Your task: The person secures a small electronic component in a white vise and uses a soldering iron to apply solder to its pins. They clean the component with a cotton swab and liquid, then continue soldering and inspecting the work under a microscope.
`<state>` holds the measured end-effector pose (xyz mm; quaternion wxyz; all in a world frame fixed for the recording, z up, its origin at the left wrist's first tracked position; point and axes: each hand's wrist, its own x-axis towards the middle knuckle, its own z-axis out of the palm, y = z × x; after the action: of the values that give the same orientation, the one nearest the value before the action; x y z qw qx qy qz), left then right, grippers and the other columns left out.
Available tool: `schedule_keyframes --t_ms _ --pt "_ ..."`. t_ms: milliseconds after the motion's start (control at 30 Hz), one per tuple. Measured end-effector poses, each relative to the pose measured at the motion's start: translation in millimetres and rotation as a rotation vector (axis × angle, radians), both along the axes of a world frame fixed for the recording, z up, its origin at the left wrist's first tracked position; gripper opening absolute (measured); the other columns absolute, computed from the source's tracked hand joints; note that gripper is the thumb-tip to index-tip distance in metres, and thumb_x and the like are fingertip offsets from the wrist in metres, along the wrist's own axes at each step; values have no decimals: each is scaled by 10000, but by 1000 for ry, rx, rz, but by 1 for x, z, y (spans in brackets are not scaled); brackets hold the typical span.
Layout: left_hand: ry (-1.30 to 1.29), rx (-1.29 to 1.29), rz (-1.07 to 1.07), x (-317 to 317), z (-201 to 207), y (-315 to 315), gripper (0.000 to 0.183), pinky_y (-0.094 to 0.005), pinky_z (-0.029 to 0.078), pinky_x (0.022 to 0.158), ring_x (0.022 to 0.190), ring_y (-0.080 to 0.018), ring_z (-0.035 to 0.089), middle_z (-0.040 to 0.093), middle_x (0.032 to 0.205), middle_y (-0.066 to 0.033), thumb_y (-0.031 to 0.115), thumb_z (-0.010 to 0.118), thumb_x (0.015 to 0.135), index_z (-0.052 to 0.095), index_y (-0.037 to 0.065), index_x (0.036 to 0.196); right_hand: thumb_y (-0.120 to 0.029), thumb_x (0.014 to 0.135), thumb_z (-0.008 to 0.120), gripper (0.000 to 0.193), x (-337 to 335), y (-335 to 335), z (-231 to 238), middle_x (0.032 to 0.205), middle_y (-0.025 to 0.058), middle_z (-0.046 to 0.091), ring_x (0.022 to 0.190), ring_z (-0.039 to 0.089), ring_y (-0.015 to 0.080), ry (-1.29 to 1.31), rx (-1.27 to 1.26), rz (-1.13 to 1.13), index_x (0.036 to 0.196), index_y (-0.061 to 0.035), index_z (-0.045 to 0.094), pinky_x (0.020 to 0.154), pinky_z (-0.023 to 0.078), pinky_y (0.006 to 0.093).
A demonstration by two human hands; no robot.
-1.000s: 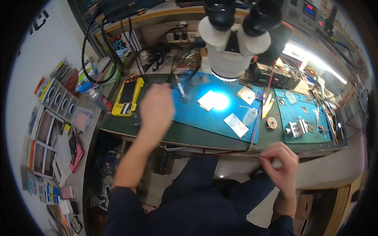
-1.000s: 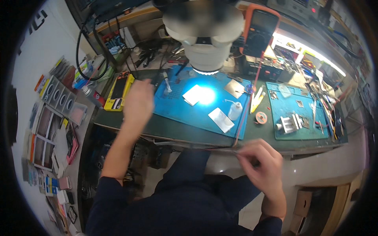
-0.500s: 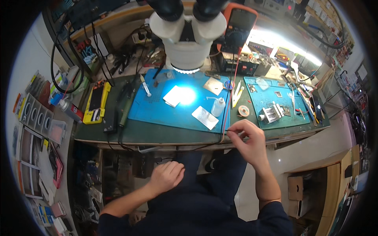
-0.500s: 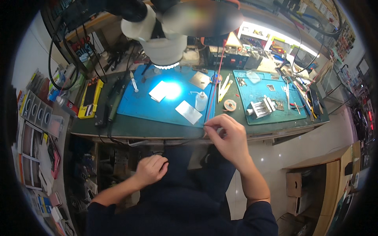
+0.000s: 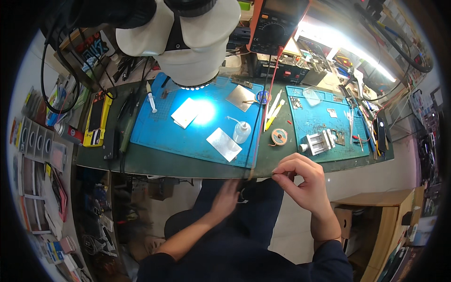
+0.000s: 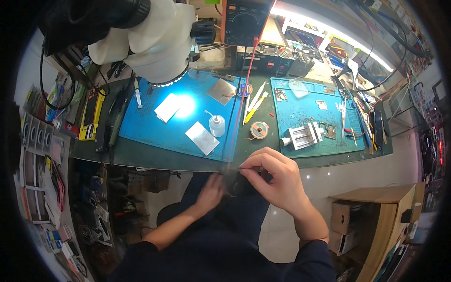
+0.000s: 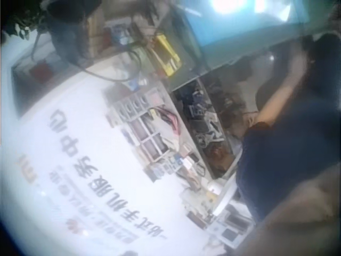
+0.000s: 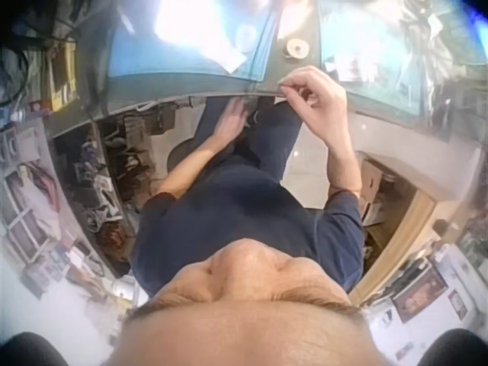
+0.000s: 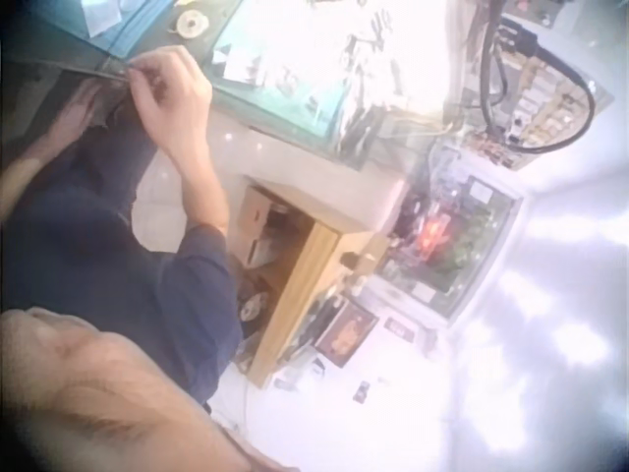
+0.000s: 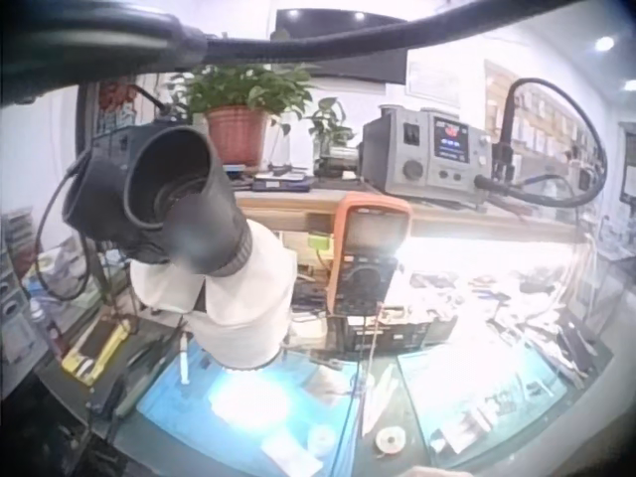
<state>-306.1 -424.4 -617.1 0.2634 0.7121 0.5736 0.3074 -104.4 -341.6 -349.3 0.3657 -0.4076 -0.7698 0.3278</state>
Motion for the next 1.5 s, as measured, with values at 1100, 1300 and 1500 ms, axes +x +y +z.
schedule_keyframes --t_ms 1100,1300,1500 --pt "34 435 988 -343 206 20 513 -351 519 918 984 -210 655 698 1160 -117 153 779 877 600 -3 1332 -106 871 767 93 -191 73 5 1137 81 693 807 676 131 -68 -129 314 944 -49 761 687 530 277" --pt "21 422 933 -382 183 32 605 -364 538 909 1047 -267 694 697 1221 -183 123 774 872 536 2 1415 -126 899 734 132 -145 114 -19 841 76 746 769 698 148 -243 7 1 958 -10 756 717 543 306" --pt "25 384 710 -339 224 111 611 -420 530 874 988 -349 687 682 1136 -216 59 749 846 515 37 1409 -134 924 715 180 -112 143 -48 824 78 748 736 708 139 -91 -149 -49 1019 14 755 699 551 293"
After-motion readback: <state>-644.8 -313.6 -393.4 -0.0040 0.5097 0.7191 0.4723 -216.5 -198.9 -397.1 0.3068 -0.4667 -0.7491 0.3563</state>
